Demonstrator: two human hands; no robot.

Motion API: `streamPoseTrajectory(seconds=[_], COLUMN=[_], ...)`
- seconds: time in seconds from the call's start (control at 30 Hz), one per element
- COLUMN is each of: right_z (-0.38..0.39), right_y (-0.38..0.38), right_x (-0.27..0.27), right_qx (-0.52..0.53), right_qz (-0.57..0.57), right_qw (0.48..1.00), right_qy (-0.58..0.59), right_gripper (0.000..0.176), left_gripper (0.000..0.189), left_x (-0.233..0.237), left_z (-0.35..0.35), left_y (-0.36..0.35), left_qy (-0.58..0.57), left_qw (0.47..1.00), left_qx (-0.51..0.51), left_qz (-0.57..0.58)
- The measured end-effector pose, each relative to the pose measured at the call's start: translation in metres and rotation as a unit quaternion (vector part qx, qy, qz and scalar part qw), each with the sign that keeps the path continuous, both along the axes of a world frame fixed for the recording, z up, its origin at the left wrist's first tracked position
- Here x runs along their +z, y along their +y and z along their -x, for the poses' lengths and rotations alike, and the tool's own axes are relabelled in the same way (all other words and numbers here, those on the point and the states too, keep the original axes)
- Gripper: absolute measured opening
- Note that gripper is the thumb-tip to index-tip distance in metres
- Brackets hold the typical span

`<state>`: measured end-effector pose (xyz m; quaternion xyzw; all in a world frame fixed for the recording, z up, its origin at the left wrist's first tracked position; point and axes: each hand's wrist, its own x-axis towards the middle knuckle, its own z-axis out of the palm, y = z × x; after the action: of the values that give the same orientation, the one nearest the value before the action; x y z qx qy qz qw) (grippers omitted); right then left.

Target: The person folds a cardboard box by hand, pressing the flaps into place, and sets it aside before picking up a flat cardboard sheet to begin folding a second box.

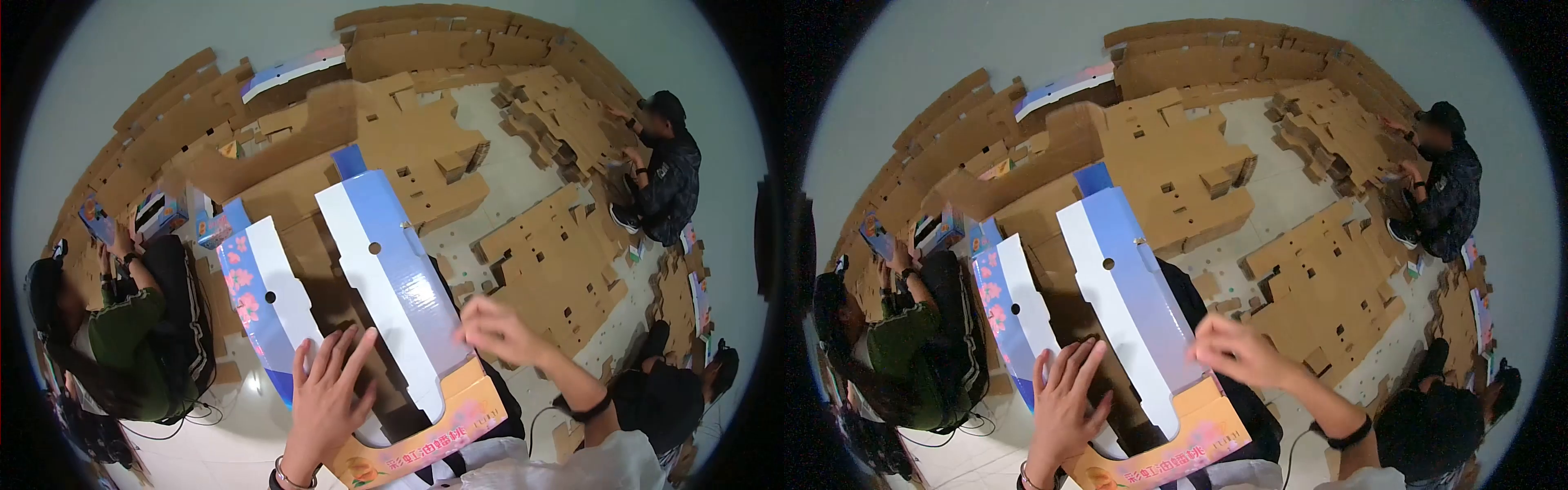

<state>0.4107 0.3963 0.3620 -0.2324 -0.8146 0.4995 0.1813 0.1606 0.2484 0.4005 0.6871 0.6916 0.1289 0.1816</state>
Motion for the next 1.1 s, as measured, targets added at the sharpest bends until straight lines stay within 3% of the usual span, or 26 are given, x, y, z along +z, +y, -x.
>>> streamPoseTrajectory(seconds=[0.1,0.23,0.37,0.43,0.57,0.63,0.67,0.87,0.93,1.1], right_z=[-0.016,-0.013,-0.006,-0.002,0.003,0.007,0.008,0.010,0.012,-0.001], right_y=[-0.036,-0.054,-0.053,-0.060,-0.062,-0.055,-0.051,-0.060,-0.061,-0.060], right_x=[0.007,-0.002,-0.003,0.001,0.008,0.010,0.012,0.024,0.027,0.033], right_qx=[-0.023,-0.080,-0.086,-0.104,-0.071,-0.034,-0.032,0.039,0.089,0.147], right_qz=[-0.083,-0.084,-0.003,-0.147,-0.185,-0.054,-0.053,-0.149,-0.019,-0.039], right_qw=[0.996,0.993,0.996,0.983,0.979,0.996,0.996,0.987,0.992,0.988], right_qy=[-0.034,-0.032,0.028,0.030,0.045,0.064,0.065,0.043,0.091,0.000], right_gripper=[0.013,0.012,0.018,0.028,0.034,0.036,0.036,0.035,0.032,0.032], left_gripper=[0.061,0.060,0.059,0.060,0.061,0.063,0.064,0.065,0.064,0.063], left_x=[0.002,0.006,0.002,-0.001,0.000,0.003,0.004,-0.005,-0.007,-0.005], left_z=[-0.003,-0.008,-0.009,-0.009,-0.007,-0.005,-0.004,0.006,0.015,0.018], left_y=[-0.001,-0.002,-0.005,-0.007,-0.009,-0.008,-0.008,-0.010,-0.011,-0.011], left_qy=[0.027,0.013,0.009,0.011,-0.006,-0.012,-0.018,0.011,0.007,0.020], left_qw=[1.000,1.000,1.000,1.000,1.000,0.999,0.999,0.996,0.994,0.991], left_qx=[0.011,-0.010,-0.015,-0.012,-0.011,-0.013,-0.016,-0.080,-0.094,-0.121], left_qz=[0.004,0.016,0.007,0.003,0.017,0.029,0.040,0.039,0.047,0.059])
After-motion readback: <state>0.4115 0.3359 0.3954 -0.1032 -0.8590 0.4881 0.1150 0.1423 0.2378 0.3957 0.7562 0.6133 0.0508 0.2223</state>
